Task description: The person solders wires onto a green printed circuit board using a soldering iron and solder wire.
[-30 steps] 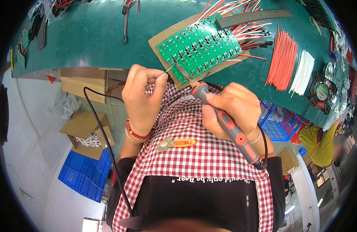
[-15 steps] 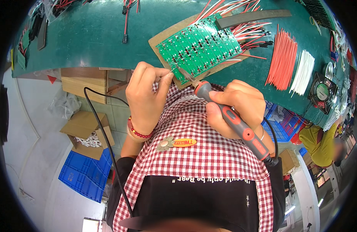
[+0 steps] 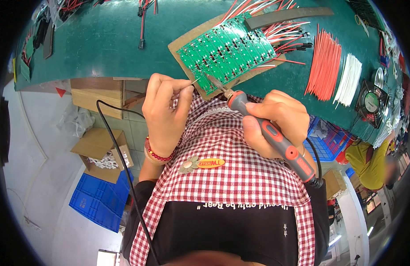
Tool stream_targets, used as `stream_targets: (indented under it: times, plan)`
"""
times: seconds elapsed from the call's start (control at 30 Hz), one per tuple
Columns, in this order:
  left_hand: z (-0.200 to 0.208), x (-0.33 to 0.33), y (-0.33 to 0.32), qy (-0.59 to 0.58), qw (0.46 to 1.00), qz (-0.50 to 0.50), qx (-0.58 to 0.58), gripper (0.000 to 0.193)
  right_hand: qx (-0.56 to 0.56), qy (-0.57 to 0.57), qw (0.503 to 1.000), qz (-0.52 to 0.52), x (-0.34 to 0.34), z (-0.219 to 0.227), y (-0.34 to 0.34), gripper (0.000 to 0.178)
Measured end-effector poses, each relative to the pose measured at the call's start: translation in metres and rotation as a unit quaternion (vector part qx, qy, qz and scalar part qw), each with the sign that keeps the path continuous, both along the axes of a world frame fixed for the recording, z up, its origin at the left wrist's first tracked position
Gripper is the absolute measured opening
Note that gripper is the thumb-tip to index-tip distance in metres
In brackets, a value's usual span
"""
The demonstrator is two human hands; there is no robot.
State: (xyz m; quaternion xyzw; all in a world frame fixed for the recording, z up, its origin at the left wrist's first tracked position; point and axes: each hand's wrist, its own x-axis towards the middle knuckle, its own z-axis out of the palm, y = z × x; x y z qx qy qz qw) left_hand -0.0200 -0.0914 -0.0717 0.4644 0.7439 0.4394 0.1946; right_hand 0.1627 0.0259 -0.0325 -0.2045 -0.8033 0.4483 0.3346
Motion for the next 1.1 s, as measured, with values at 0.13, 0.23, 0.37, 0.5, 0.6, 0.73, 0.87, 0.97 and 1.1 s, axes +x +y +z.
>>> stream_targets:
  times: [0.13,0.23,0.37,0.5,0.6,0.73,0.87,0.97,1.1]
  plan:
    - [0.005,-0.001,-0.005,-0.005,0.999,-0.009,-0.037,0.012,0.003,0.009,1.000,-0.007,0.002,0.000,-0.002,0.019]
    - [0.006,-0.001,-0.009,-0.012,0.999,-0.018,-0.030,0.013,-0.011,0.012,1.000,-0.008,0.011,-0.002,-0.003,0.019]
    - [0.010,0.005,-0.011,-0.032,0.999,-0.004,-0.017,0.013,-0.027,0.024,0.999,-0.005,0.023,-0.004,-0.007,0.019]
    - [0.010,0.007,-0.014,-0.044,0.999,-0.023,-0.016,0.012,-0.036,0.035,0.999,-0.007,0.027,-0.007,-0.015,0.018]
    - [0.007,0.008,-0.014,-0.036,0.999,-0.030,-0.014,0.013,-0.003,0.030,0.999,-0.016,0.024,-0.009,-0.020,0.019]
    - [0.002,0.010,-0.012,-0.023,0.999,-0.033,-0.012,0.013,0.007,0.019,1.000,-0.013,0.025,-0.011,-0.021,0.019]
    - [-0.004,0.013,-0.011,-0.004,0.999,-0.034,-0.015,0.013,0.017,0.008,1.000,-0.015,0.026,-0.009,-0.023,0.021]
    - [-0.004,0.015,-0.008,0.005,0.999,-0.032,-0.020,0.013,0.024,0.010,1.000,-0.012,0.024,-0.010,-0.023,0.022]
    - [-0.005,0.020,-0.003,0.029,0.999,-0.031,-0.017,0.015,0.055,-0.012,0.998,0.001,0.023,-0.006,-0.023,0.023]
